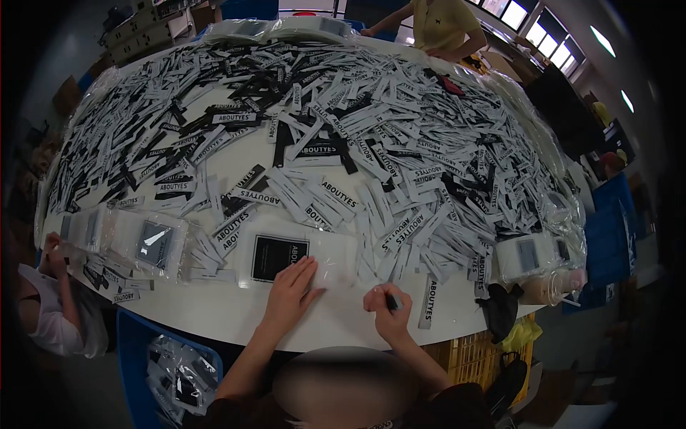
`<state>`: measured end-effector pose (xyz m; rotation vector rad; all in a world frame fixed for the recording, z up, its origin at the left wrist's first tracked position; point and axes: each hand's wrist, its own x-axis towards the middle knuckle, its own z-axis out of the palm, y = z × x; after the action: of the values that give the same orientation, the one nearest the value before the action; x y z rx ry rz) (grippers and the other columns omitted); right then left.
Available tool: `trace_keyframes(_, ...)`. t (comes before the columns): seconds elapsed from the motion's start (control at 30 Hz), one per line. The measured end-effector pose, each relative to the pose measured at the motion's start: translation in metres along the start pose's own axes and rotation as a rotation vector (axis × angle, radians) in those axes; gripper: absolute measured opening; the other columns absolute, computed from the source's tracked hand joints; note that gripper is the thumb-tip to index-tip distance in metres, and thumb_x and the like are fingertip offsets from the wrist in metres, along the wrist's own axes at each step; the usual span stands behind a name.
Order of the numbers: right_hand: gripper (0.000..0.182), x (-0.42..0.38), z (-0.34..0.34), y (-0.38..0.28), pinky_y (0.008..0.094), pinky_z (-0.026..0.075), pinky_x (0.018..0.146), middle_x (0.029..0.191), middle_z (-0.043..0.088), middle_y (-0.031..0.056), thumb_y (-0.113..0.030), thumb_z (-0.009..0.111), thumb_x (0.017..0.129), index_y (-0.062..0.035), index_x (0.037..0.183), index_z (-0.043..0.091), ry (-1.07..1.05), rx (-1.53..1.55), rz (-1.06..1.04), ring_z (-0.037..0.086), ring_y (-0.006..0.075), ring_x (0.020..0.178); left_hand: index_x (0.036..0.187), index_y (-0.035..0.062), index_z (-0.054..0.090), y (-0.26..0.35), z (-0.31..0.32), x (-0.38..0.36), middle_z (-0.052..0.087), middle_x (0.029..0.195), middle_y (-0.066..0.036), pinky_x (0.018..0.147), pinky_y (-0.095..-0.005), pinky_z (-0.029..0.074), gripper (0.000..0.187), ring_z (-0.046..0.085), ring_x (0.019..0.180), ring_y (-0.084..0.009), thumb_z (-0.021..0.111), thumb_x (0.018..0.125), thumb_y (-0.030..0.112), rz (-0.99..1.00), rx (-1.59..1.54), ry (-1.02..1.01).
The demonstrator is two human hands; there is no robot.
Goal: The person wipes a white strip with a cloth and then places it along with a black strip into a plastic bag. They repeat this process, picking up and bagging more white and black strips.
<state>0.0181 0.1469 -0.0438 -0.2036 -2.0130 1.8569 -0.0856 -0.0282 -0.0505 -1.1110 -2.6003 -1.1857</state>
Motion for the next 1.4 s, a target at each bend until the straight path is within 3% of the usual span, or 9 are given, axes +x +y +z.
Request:
trace_keyframes(0.1, 0.015, -0.015, 0.010, -0.008, 0.0219, 0.037, 0.048, 0.061, 0.052, 0.0030, -0.004, 0.058, 0.084, 0.0013, 0.072, 0.052, 0.327, 0.148, -0.231, 0.045, 0.0084, 0.052, 0.110, 0.0015, 0.058, -0.001, 0.004, -0.001, 0.058, 0.113, -0.013, 0.090, -0.0366, 0.042, 0.035, 0.054, 0.107, -0.0278, 0.065, 0.077, 0.012, -0.035, 0.019, 0.059)
trace_keyframes(0.23, 0.023, -0.018, 0.008, 0.010, 0.0229, 0.035, 0.046, 0.056, 0.049, 0.0049, -0.006, 0.058, 0.085, 0.0010, 0.065, 0.048, 0.181, -0.026, -0.059, 0.045, 0.0095, 0.050, 0.109, 0.0017, 0.058, -0.008, 0.012, -0.009, 0.061, 0.107, -0.012, 0.084, -0.0351, 0.047, 0.034, 0.058, 0.100, -0.0284, 0.064, 0.077, 0.009, -0.294, -0.148, 0.165)
trace_keyframes(0.3, 0.026, -0.017, 0.005, -0.007, 0.0244, 0.036, 0.046, 0.058, 0.050, 0.0061, -0.012, 0.050, 0.091, 0.0026, 0.070, 0.050, 0.198, 0.022, -0.386, 0.046, 0.0115, 0.051, 0.108, 0.0028, 0.059, -0.007, 0.010, -0.013, 0.063, 0.101, -0.012, 0.078, -0.0343, 0.049, 0.031, 0.060, 0.093, -0.0292, 0.063, 0.077, 0.006, -0.361, -0.212, 0.180)
trace_keyframes(0.43, 0.023, -0.020, 0.015, 0.005, 0.0218, 0.036, 0.047, 0.056, 0.050, 0.0045, -0.006, 0.054, 0.087, 0.0027, 0.066, 0.049, 0.206, -0.021, -0.054, 0.047, 0.0090, 0.052, 0.107, 0.0034, 0.060, -0.004, 0.000, -0.006, 0.063, 0.102, -0.012, 0.079, -0.0349, 0.049, 0.029, 0.061, 0.092, -0.0302, 0.063, 0.078, 0.006, -0.131, -0.114, 0.163)
trace_keyframes(0.53, 0.021, -0.024, 0.017, 0.002, 0.0212, 0.036, 0.049, 0.058, 0.050, 0.0034, -0.003, 0.053, 0.087, 0.0026, 0.067, 0.048, 0.234, 0.051, -0.125, 0.045, 0.0081, 0.051, 0.106, 0.0040, 0.060, -0.005, 0.001, -0.008, 0.063, 0.102, -0.012, 0.078, -0.0350, 0.049, 0.027, 0.061, 0.091, -0.0308, 0.062, 0.079, 0.008, -0.043, -0.103, 0.162)
trace_keyframes(0.8, 0.024, -0.036, 0.024, 0.023, 0.0222, 0.037, 0.052, 0.058, 0.048, 0.0045, -0.007, 0.047, 0.091, 0.0022, 0.069, 0.045, 0.143, -0.023, -0.002, 0.044, 0.0099, 0.055, 0.108, -0.0033, 0.057, -0.006, -0.003, -0.014, 0.062, 0.101, -0.018, 0.076, -0.0302, 0.049, 0.026, 0.063, 0.088, -0.0277, 0.055, 0.083, 0.004, -0.515, -0.329, 0.131)
trace_keyframes(0.9, 0.027, -0.031, 0.028, 0.019, 0.0218, 0.030, 0.046, 0.055, 0.044, 0.0003, -0.009, 0.054, 0.089, -0.0012, 0.064, 0.045, 0.115, -0.012, 0.101, 0.038, 0.0056, 0.050, 0.110, -0.0048, 0.056, 0.005, -0.009, -0.012, 0.062, 0.103, -0.018, 0.077, -0.0314, 0.049, 0.030, 0.062, 0.087, -0.0300, 0.053, 0.080, -0.003, -0.005, -0.128, 0.489)
trace_keyframes(1.07, 0.030, -0.031, 0.024, 0.011, 0.0243, 0.028, 0.045, 0.052, 0.040, 0.0002, -0.013, 0.053, 0.090, -0.0012, 0.064, 0.045, 0.141, 0.257, 0.266, 0.034, 0.0048, 0.051, 0.112, -0.0038, 0.056, 0.047, -0.011, -0.038, 0.056, 0.112, -0.018, 0.086, -0.0366, 0.044, 0.051, 0.055, 0.100, -0.0324, 0.053, 0.062, -0.010, 0.109, -0.140, 0.214)
trace_keyframes(1.4, 0.019, -0.009, 0.008, -0.029, 0.0273, 0.038, 0.050, 0.055, 0.052, 0.0089, -0.016, 0.067, 0.078, 0.0020, 0.082, 0.062, -0.317, -0.185, 0.318, 0.043, 0.0086, 0.052, 0.117, 0.0002, 0.053, 0.050, -0.012, -0.051, 0.061, 0.100, -0.015, 0.077, -0.0327, 0.049, 0.045, 0.061, 0.088, -0.0263, 0.065, 0.074, 0.008, -0.113, -0.373, -0.107)
